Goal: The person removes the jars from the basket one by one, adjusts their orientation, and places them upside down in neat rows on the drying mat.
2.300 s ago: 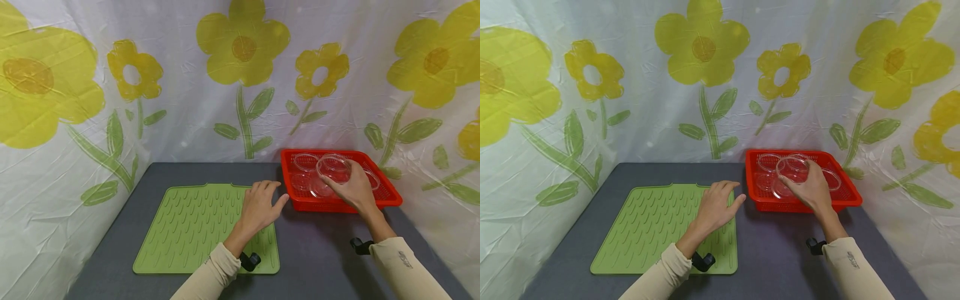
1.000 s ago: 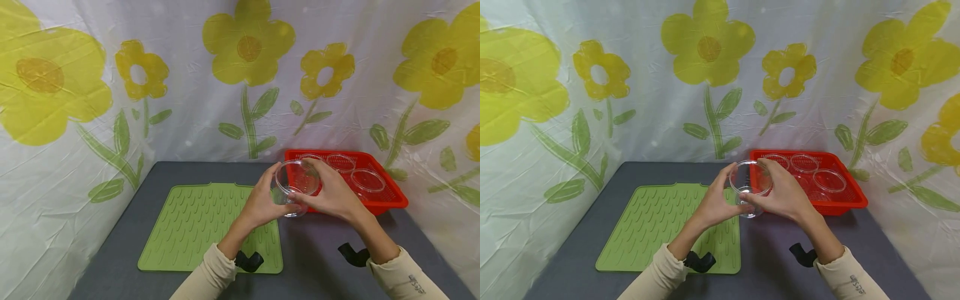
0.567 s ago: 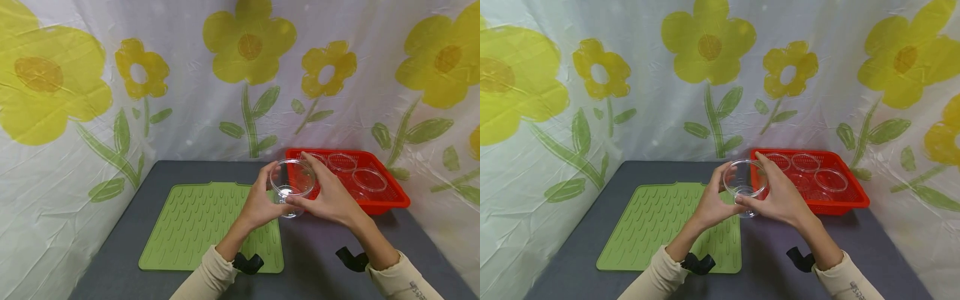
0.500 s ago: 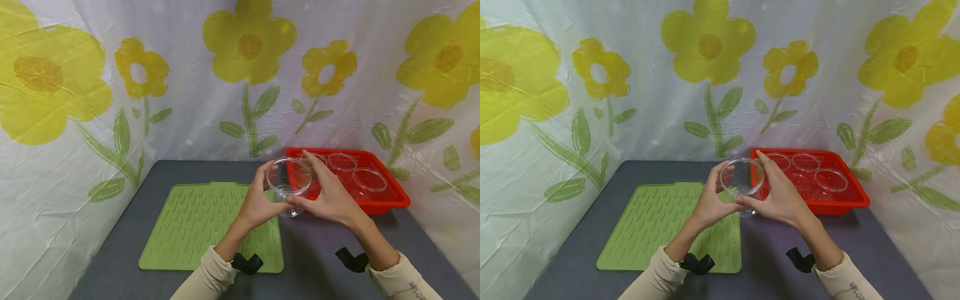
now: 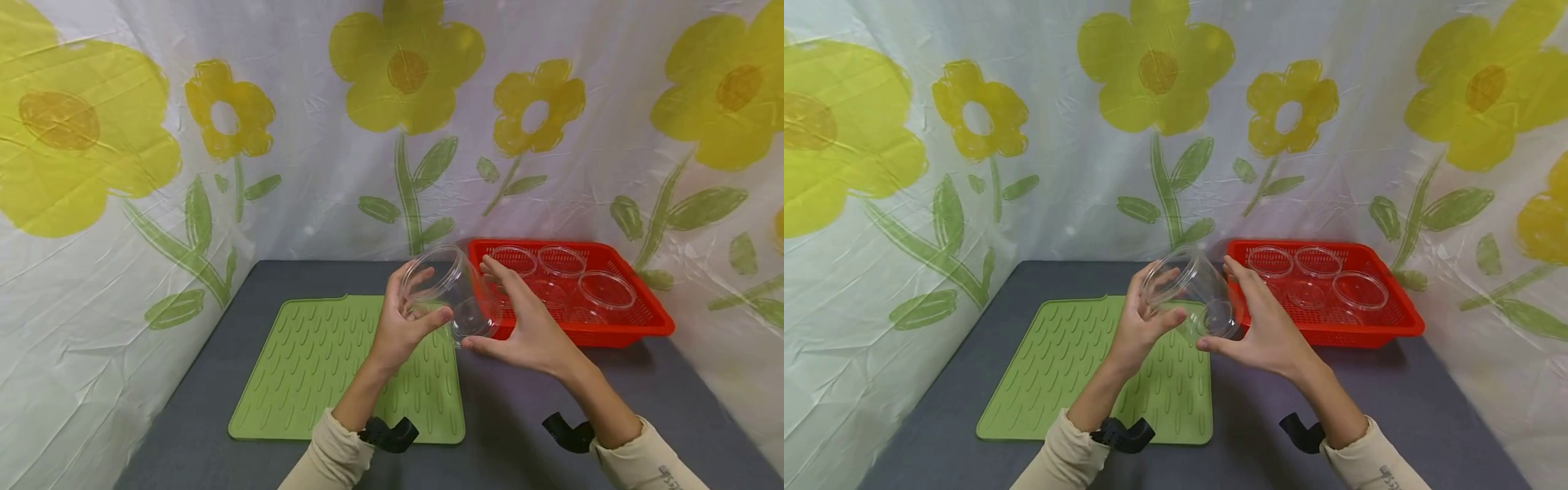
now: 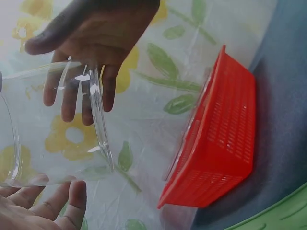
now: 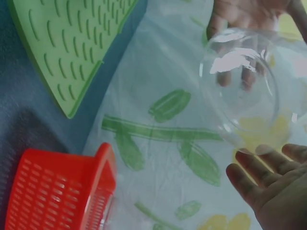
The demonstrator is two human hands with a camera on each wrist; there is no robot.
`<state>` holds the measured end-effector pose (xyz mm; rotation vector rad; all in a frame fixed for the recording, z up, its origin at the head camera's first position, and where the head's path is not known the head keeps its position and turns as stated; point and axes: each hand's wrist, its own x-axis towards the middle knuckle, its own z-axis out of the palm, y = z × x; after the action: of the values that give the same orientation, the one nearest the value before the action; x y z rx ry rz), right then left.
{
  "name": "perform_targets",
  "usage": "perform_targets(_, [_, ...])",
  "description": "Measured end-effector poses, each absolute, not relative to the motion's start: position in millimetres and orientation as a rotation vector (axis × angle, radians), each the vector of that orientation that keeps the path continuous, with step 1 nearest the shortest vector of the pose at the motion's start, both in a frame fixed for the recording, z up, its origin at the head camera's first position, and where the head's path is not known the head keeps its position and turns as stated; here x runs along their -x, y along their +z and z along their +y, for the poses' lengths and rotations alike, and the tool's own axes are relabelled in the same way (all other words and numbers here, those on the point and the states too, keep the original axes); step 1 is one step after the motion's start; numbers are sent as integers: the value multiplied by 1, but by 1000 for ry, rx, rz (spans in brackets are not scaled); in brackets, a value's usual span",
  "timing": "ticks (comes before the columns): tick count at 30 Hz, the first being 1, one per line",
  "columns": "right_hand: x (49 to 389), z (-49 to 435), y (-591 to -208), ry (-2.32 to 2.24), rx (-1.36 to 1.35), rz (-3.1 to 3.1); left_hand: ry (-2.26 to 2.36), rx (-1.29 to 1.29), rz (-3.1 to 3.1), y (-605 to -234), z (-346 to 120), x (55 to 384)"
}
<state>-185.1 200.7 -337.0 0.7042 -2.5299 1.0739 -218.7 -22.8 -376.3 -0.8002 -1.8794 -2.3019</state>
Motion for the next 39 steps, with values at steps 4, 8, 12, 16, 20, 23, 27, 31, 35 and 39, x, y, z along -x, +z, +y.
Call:
perform_targets(4, [186,197,-341,1070,-738,-2500,-2350,809,-1842,-377,-25,217])
perform_targets(8, [188,194,-344,1077,-759,-2483,-2402,815,-1822,-377,-26,213])
perform_targets(12, [189,192,-346,1080,-786,-2451,-2431,827,-1804,-377,-28,211])
perform_targets(16, [189,190,-346,1071,-814,-2430,-2449,820,-1802,-378,-29,209])
perform_targets(20, [189,188,-346,1066,-832,-2419,-2461,809,-1805,-378,-31,207])
perform_targets(23, [189,187,-345,1060,-842,-2405,-2488,814,-1785,-378,-33,207])
perform_targets(27, [190,185,-345,1050,-851,-2384,-2527,827,-1757,-377,-34,206])
perform_targets(31, [190,186,-346,1038,-861,-2375,-2534,831,-1779,-377,-37,206])
perform_targets(35, [190,187,-348,997,-886,-2379,-2411,806,-1883,-375,-44,205])
perform_targets(39, [191,188,-354,908,-914,-2393,-2165,783,-2032,-370,-53,205])
